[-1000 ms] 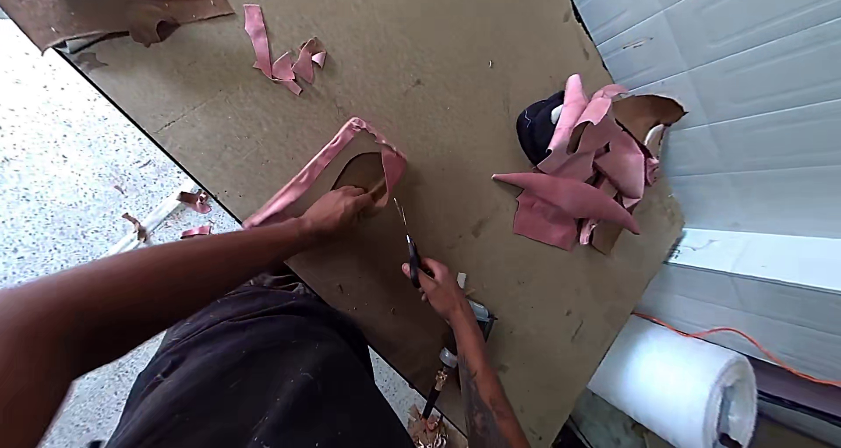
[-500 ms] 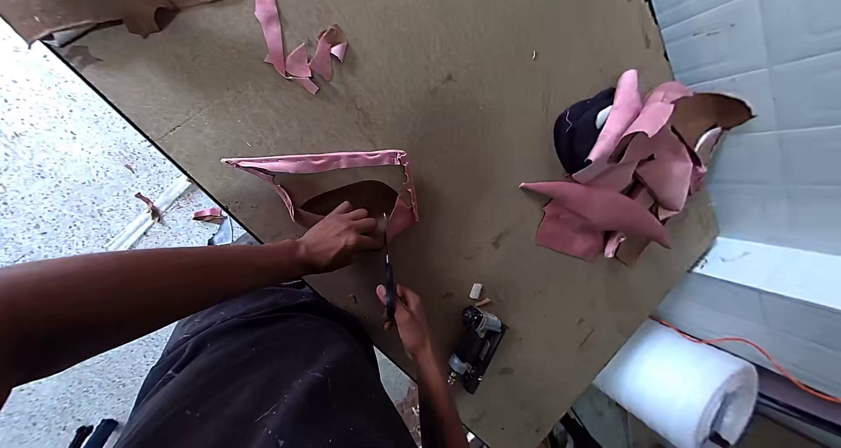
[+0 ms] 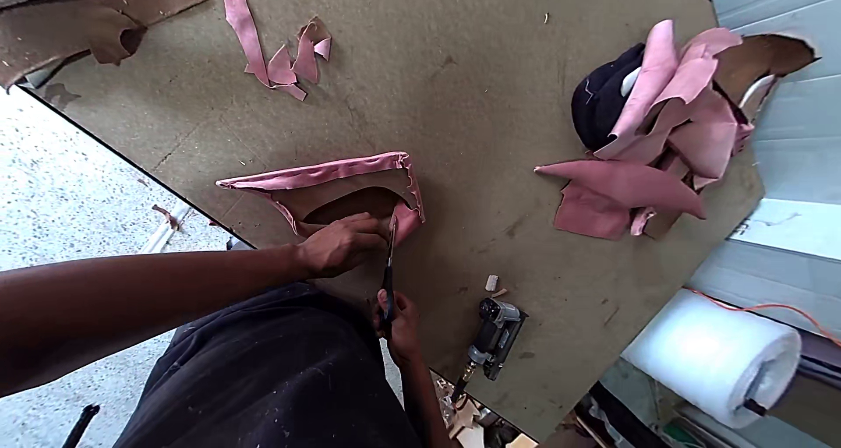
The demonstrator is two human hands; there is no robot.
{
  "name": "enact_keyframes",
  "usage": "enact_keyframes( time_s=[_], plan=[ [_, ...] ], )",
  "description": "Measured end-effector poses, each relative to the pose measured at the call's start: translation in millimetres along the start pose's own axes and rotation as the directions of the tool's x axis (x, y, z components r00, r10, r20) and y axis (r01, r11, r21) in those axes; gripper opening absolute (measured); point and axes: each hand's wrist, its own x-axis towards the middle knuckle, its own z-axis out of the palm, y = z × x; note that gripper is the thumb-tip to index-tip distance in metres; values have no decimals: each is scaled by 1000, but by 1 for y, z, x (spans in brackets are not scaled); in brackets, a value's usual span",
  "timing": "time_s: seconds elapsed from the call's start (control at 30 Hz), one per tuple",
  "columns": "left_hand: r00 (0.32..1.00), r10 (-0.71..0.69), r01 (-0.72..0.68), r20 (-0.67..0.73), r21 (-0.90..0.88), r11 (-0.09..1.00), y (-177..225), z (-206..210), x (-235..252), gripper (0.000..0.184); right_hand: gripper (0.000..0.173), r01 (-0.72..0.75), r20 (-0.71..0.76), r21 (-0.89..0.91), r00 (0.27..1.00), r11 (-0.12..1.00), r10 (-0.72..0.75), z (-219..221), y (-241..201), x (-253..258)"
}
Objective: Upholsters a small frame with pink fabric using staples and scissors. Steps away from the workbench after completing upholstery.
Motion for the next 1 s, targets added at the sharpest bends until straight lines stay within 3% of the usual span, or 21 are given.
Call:
enact_keyframes(
  time_s=[0.13,0.27,0.4,0.53,0.8,1.0],
  plan=[
    [998,55,-49,42,-119,992,3,-1,-3,20,50,-29,27,-13,999,999,29,-3,-13,11],
    [996,82,-74,45,-169,983,-2,-10,1,19,39,-43,-50,-40,998,998,41,10,-20,11],
    [996,79,-67,48,-216,974,0,-15,0,18,36,-28,-31,-2,999,1000,28,15,-14,7],
    [996,68,-54,53,-228,972,5,-14,-1,18,40,-2,37,91,999,996,-1,14,-5,13],
    [998,42,-31,38,-245,969,18,-15,-5,18,33,101,-70,203,994,974,-88,38,11,19],
    [999,40,-33,25,-244,969,25,-16,-6,19,41,147,-101,184,986,972,-130,49,13,23]
  ],
)
